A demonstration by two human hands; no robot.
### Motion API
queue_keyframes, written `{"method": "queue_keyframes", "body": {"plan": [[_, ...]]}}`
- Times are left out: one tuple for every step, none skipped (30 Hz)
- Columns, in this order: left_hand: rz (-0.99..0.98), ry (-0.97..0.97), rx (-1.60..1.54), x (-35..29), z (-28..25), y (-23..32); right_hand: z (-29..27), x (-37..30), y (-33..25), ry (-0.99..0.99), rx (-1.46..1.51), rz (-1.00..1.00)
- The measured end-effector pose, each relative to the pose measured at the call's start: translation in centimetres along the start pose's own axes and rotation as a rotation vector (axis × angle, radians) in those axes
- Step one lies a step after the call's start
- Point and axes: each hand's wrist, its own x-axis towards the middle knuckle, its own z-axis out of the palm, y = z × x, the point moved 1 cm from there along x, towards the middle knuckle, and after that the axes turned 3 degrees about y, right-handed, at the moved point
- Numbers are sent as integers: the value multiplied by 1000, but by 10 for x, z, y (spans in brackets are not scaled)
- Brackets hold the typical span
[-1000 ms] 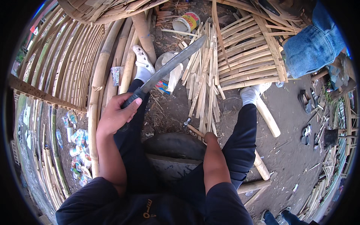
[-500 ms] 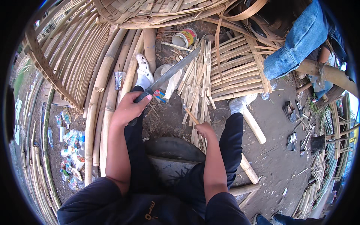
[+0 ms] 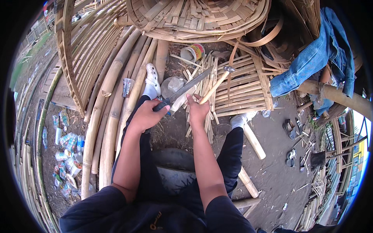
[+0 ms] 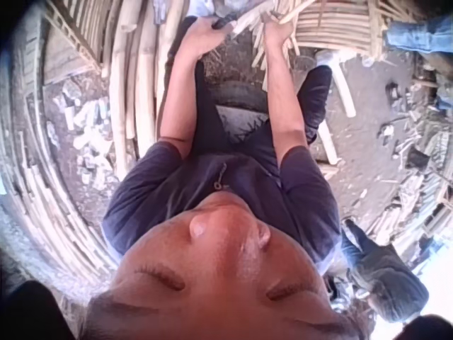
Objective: The person uses a knife and a hammer to shape and cut bamboo strips, then places a piece of bamboo over a thin wooden stake and hammers it down.
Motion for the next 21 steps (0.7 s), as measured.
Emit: {"method": "queue_keyframes", "body": {"plan": [[-9,-5,7,-1,-1,1,6,2,0,15,60,-21],[-17,-21,16,0,-1,0,11,8,6,35,120,-81],[2,-14,28,0,0,2,14,14,7,58,114,-85],[19,-8,40,0,1,3,14,20,10,81,108,-86],[37,-4,51,-1,3,5,14,25,10,106,101,-88],[26,-21,40,-1,5,7,13,32,14,105,135,-164],[14,-34,30,-1,4,8,14,32,15,116,141,-171],[3,-48,20,-1,5,9,16,33,16,129,146,-179],[2,-49,26,-2,7,9,16,33,17,143,150,-187],[1,-47,34,-3,8,9,15,31,16,148,88,-174],[1,-47,42,-3,9,9,15,29,15,169,112,-174],[15,-43,30,-3,11,10,14,27,14,191,135,-173],[27,-41,20,-3,13,10,12,25,14,215,157,-170],[39,-39,9,-3,15,10,9,25,13,215,141,-203],[51,-38,-1,-3,17,10,7,26,12,223,131,-210],[44,-58,11,-2,18,11,5,26,11,232,120,-216],[37,-78,23,-2,18,13,3,25,9,242,108,-222],[30,-98,35,-2,18,14,2,25,8,237,118,-247],[28,-101,36,-2,17,15,1,24,5,232,114,-246],[25,-103,37,-2,17,16,1,24,3,227,110,-244],[22,-106,38,-2,17,17,1,22,1,221,106,-242]]}}
